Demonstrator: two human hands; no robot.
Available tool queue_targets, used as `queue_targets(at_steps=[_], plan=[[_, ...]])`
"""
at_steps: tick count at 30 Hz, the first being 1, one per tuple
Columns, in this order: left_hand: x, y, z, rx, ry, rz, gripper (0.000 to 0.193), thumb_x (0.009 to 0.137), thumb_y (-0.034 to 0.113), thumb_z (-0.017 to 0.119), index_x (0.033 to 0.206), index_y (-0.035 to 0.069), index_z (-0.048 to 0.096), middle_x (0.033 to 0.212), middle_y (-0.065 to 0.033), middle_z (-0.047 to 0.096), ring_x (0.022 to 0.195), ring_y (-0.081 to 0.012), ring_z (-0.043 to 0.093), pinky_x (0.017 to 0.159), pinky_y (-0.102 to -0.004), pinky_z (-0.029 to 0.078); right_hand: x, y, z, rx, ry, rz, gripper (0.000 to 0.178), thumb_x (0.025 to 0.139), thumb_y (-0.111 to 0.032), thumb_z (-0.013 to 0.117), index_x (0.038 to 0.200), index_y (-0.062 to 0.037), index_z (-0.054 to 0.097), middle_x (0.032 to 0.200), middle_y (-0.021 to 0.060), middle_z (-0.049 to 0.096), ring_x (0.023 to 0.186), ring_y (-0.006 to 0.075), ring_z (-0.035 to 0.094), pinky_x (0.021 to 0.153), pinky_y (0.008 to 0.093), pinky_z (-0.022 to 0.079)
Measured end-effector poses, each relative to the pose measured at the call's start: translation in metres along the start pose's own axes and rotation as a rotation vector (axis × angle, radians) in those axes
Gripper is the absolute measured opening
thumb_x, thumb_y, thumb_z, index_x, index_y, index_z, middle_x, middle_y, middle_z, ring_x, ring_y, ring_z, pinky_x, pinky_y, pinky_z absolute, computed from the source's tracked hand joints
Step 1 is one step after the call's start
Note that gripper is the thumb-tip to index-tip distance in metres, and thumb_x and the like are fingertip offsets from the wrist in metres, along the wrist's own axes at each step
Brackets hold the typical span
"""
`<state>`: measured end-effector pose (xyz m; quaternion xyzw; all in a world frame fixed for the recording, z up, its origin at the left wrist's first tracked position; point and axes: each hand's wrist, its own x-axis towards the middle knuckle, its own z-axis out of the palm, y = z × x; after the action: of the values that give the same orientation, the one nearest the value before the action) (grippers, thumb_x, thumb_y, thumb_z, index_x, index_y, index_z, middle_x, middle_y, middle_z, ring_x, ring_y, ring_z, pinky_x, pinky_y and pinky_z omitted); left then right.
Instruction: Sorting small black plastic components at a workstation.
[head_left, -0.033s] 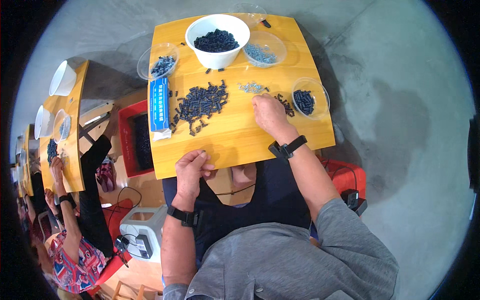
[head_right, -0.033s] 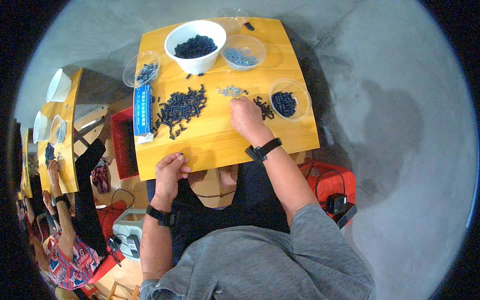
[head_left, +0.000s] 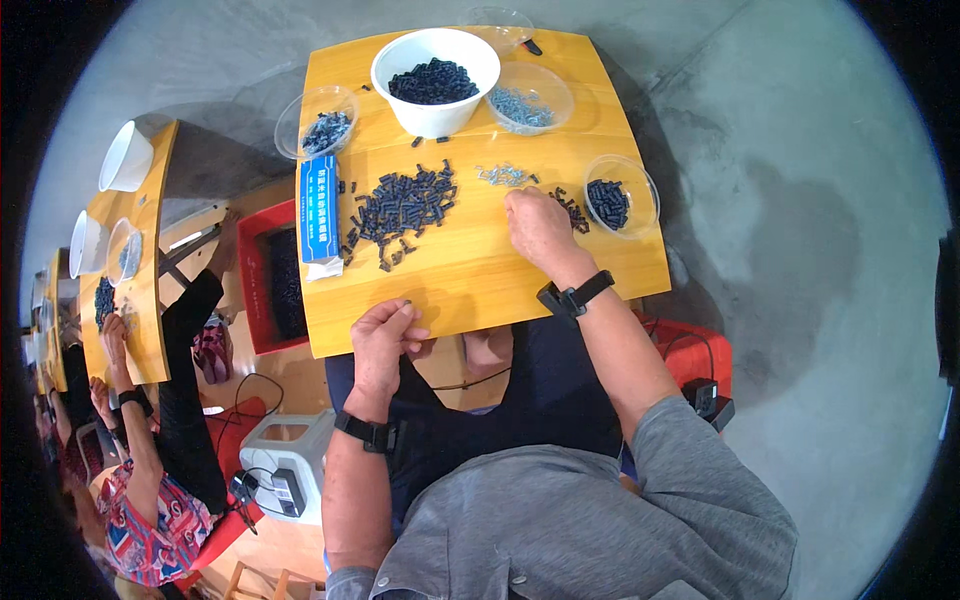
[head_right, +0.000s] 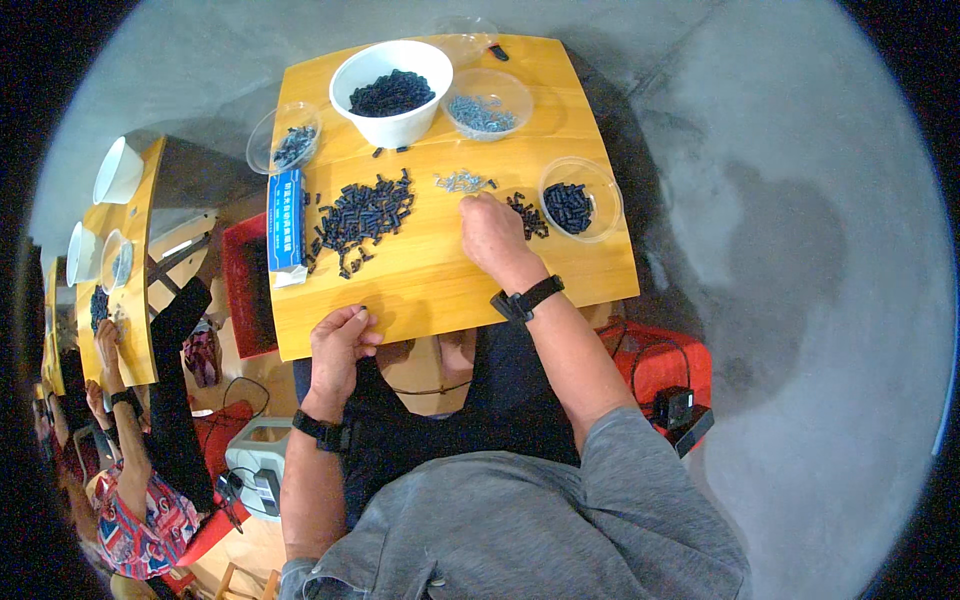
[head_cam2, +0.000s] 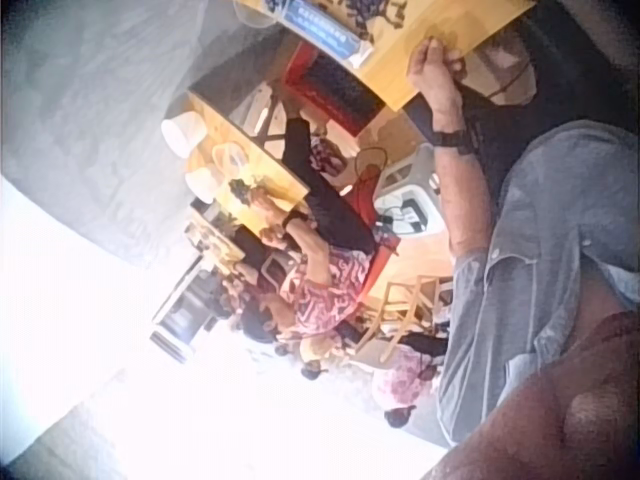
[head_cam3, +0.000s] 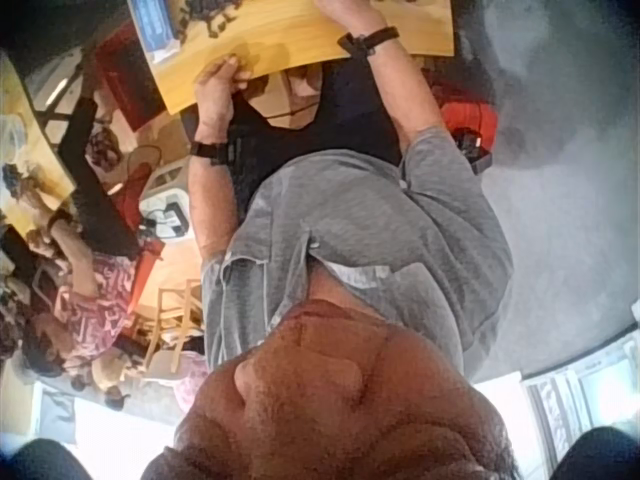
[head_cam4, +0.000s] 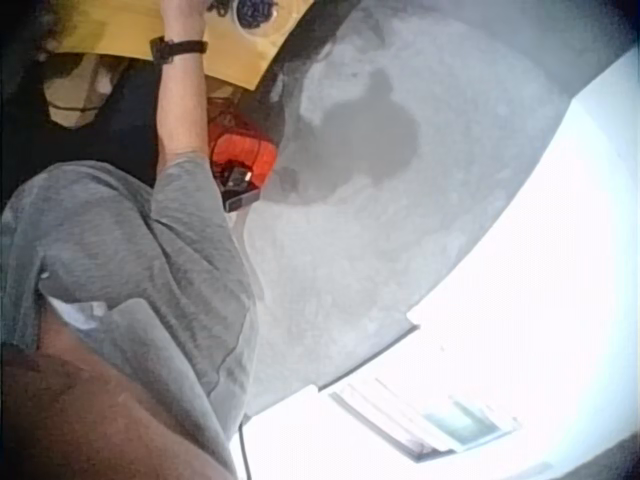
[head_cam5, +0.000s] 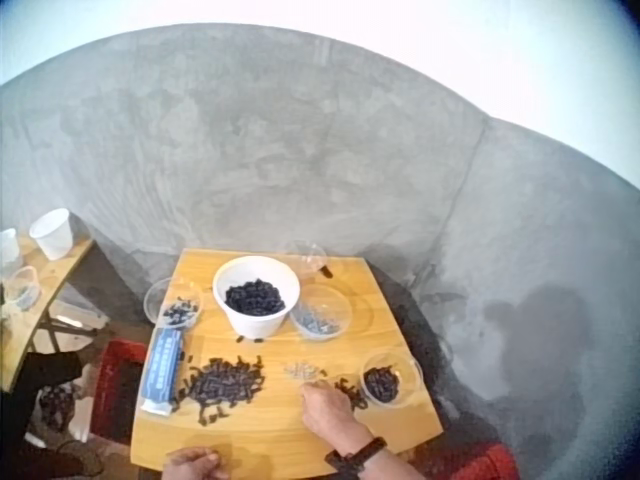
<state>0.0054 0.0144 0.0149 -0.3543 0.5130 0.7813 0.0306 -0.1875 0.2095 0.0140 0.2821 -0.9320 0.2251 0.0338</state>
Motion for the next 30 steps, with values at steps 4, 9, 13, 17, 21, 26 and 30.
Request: queue_targets(at_steps=[4,9,13,17,21,26,30], plan=[[-0.001,0.000,0.001,-0.027,-0.016,-0.020,0.017,0.086,0.010,0.061,0.097,-0.003,0.062,0.083,-0.0084,0.065,0.061,-0.0121,0.062,0.051,-0.0220,0.048,-0.003,-0.002,-0.001,0.127,0.014,0.036,0.007,0.082,-0.005,0.052,0.079,0.0009,0.055,0.077,0.0205,0.059,0.072,0.0382,0.060,0.065,0.0451,0.049],[-0.003,0.001,-0.002,-0.020,-0.024,-0.006,0.020,0.086,0.010,0.062,0.100,-0.003,0.062,0.085,-0.0076,0.065,0.062,-0.0127,0.063,0.052,-0.0219,0.049,-0.004,-0.030,-0.019,0.808,-0.227,0.369,0.008,0.087,-0.003,0.052,0.080,0.0014,0.054,0.070,0.0092,0.057,0.056,0.0198,0.060,0.050,0.0324,0.050],[-0.004,-0.001,-0.003,0.006,-0.035,-0.013,0.016,0.091,0.012,0.058,0.102,0.000,0.060,0.088,-0.0060,0.064,0.067,-0.0126,0.063,0.057,-0.0217,0.048,-0.011,-0.037,-0.015,1.261,-0.212,0.392,0.005,0.089,-0.002,0.053,0.088,0.0016,0.056,0.073,0.0049,0.057,0.054,0.0114,0.058,0.046,0.0248,0.049],[-0.012,-0.001,0.003,-0.023,-0.058,0.058,0.015,0.090,0.010,0.059,0.102,0.001,0.061,0.087,-0.0058,0.065,0.067,-0.0117,0.062,0.058,-0.0221,0.048,-0.021,-0.058,-0.026,1.429,-0.256,0.457,0.008,0.091,-0.003,0.053,0.094,0.0030,0.058,0.079,0.0082,0.061,0.056,0.0131,0.061,0.050,0.0247,0.052],[-0.029,0.010,0.016,-0.047,-0.096,0.104,0.014,0.089,0.007,0.060,0.101,0.001,0.063,0.087,-0.0054,0.066,0.067,-0.0108,0.060,0.060,-0.0226,0.048,-0.032,-0.076,-0.036,1.438,-0.328,0.454,0.009,0.091,-0.004,0.053,0.093,0.0031,0.058,0.084,0.0104,0.063,0.057,0.0138,0.062,0.051,0.0250,0.053],[-0.048,0.023,0.026,-0.050,-0.133,0.192,0.013,0.090,0.005,0.059,0.100,0.001,0.064,0.087,-0.0057,0.066,0.067,-0.0108,0.059,0.061,-0.0226,0.047,-0.046,-0.097,-0.044,1.308,-0.337,0.224,0.010,0.090,-0.005,0.055,0.088,0.0021,0.061,0.069,0.0056,0.062,0.054,0.0093,0.059,0.049,0.0223,0.050],[-0.056,0.028,0.027,-0.040,-0.140,0.242,0.012,0.089,0.004,0.059,0.099,0.000,0.064,0.083,-0.0052,0.066,0.065,-0.0103,0.057,0.061,-0.0219,0.046,-0.055,-0.116,-0.058,1.250,-0.403,0.180,0.008,0.091,-0.003,0.054,0.091,0.0024,0.061,0.065,0.0017,0.058,0.055,0.0070,0.056,0.050,0.0203,0.047]])
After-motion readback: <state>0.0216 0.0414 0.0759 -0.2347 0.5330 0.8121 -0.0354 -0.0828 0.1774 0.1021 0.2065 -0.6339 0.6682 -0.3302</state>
